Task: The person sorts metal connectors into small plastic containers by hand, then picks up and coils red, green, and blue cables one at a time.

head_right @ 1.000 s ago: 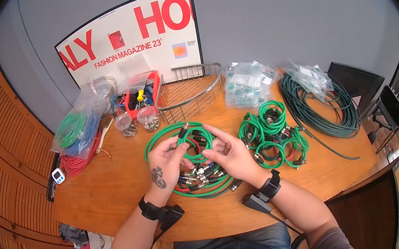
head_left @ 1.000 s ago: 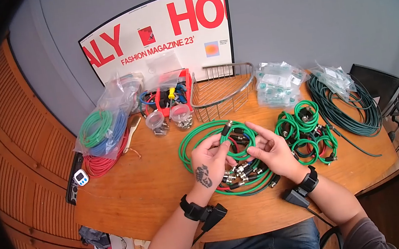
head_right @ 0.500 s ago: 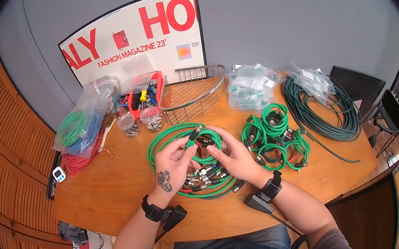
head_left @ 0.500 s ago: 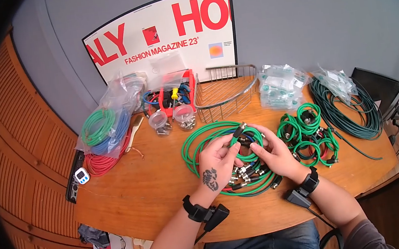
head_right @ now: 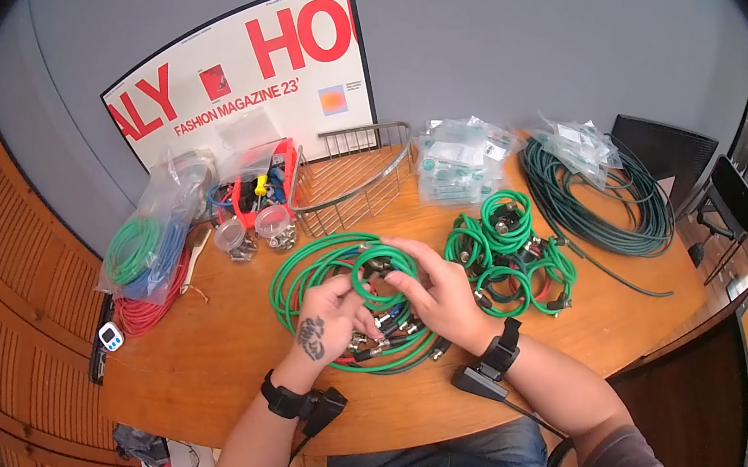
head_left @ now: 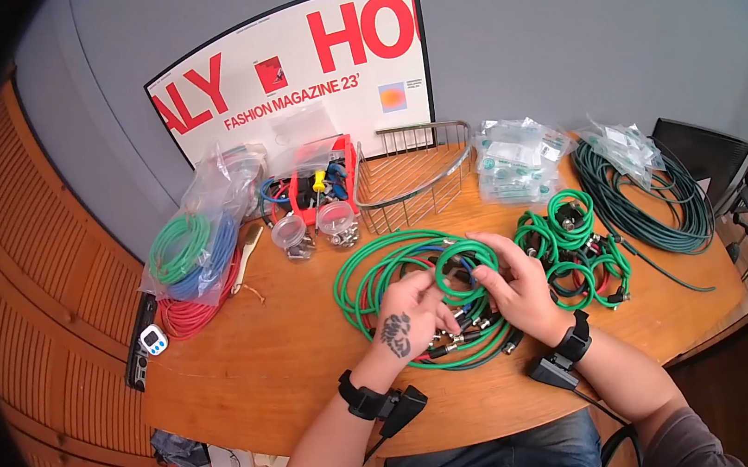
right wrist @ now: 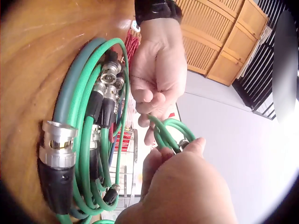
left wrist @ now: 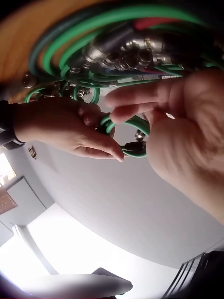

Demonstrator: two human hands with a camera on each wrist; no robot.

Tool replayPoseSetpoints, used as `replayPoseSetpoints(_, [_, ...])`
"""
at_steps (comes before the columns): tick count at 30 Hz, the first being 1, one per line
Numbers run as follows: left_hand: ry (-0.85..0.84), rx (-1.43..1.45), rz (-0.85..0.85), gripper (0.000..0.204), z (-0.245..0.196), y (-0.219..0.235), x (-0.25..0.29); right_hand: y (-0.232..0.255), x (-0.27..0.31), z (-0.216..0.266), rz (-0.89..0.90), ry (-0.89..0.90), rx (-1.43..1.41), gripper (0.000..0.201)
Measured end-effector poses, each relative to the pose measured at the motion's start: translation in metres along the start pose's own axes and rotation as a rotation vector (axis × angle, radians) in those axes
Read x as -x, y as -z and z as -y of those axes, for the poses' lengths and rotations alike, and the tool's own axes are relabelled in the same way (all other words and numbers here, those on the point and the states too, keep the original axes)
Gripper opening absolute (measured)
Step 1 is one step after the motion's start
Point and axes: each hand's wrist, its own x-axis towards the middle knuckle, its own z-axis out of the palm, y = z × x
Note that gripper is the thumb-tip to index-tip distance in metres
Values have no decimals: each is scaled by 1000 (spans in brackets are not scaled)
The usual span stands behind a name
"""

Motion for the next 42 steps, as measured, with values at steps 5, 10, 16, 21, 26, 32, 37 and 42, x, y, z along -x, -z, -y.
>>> replayPoseSetpoints(5, [-159, 50, 158, 25, 3, -5, 4, -7, -11, -17, -218, 244, 89, 28])
replayPoseSetpoints(10, [-243, 161, 115, 28, 7, -6, 3, -5, -4, -7, -142, -117, -123, 26])
replayPoseSetpoints(16, [-191, 340, 120, 33, 4, -3, 3, -7, -5, -22, -200, -29, -190, 22])
replayPoseSetpoints(21, [-162, 356, 113, 35, -2, -6, 5, -7, -5, -25, -197, 53, -56, 18])
replayPoseSetpoints(26, [-155, 165, -37, 33, 0, -8, 6, -8, -4, -29, -146, 100, 78, 19])
replayPoseSetpoints(32, [-212, 148, -15, 30, 9, -6, 2, -6, -6, -26, -137, 265, 108, 21])
replayPoseSetpoints(37, [-272, 187, 25, 39, -1, -11, 3, 21, -17, 14, 48, 158, 284, 25])
replayPoseSetpoints(42, [-310, 143, -45, 38, 5, 4, -2, 74, -22, 45, 58, 259, 479, 28])
